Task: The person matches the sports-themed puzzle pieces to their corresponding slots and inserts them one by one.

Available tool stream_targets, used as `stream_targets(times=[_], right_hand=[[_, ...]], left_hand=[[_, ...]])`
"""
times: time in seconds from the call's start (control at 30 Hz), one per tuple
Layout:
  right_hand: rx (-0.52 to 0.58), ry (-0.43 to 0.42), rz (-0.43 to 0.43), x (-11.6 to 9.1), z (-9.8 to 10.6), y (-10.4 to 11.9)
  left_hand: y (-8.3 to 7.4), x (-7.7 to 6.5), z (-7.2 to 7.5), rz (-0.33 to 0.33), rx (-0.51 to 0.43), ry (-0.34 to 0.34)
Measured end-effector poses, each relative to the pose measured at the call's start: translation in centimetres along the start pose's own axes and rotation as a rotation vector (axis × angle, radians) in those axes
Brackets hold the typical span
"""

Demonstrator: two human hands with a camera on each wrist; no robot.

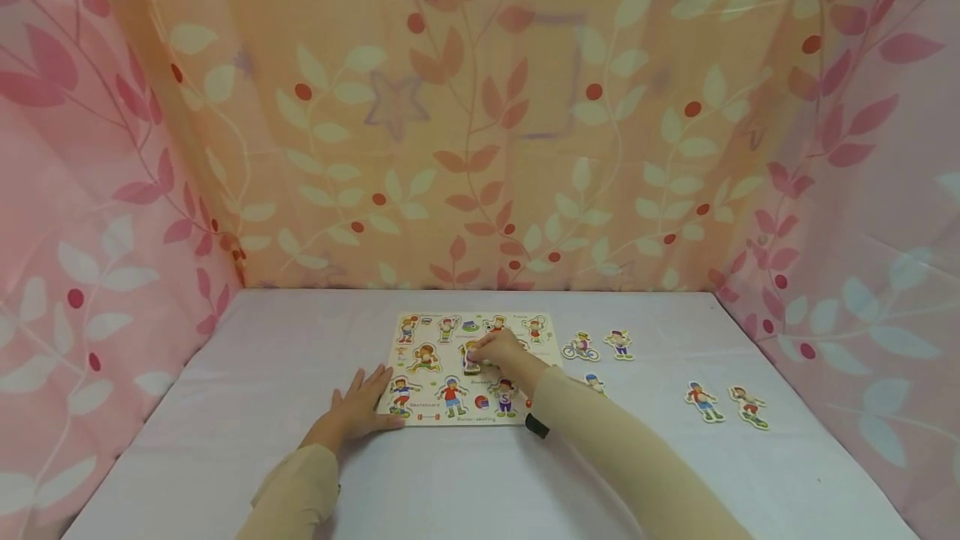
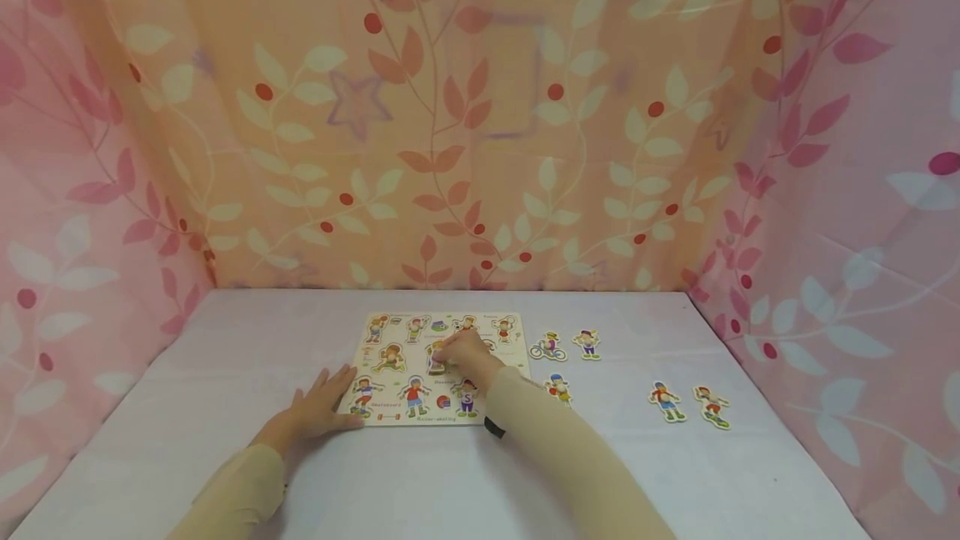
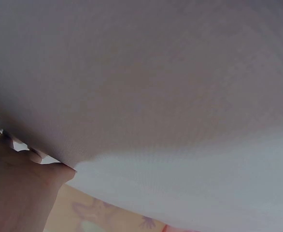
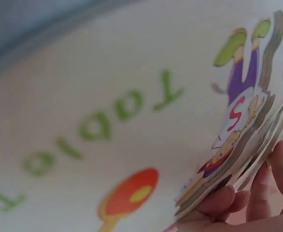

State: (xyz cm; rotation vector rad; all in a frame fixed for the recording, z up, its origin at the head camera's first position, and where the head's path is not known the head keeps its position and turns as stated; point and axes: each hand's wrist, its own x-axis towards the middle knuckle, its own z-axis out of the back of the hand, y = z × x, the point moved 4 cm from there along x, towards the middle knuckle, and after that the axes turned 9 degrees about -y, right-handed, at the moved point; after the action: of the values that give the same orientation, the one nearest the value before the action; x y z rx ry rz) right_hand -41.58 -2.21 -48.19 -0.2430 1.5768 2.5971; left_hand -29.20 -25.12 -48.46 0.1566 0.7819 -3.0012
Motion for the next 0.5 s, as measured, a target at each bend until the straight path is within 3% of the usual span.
stream_targets(times=[0.17, 0.5], right_hand=[[-0.096, 0.004, 0.05, 0.1, -0.01, 0.5], [-0.105, 0.049, 0.055, -0.12, -0.28, 0.53]], left_hand=[[-0.17, 0.09, 0.13, -0.012, 0.006, 0.002], [0.09, 0.12, -0.12, -0.013, 0.011, 0.006]])
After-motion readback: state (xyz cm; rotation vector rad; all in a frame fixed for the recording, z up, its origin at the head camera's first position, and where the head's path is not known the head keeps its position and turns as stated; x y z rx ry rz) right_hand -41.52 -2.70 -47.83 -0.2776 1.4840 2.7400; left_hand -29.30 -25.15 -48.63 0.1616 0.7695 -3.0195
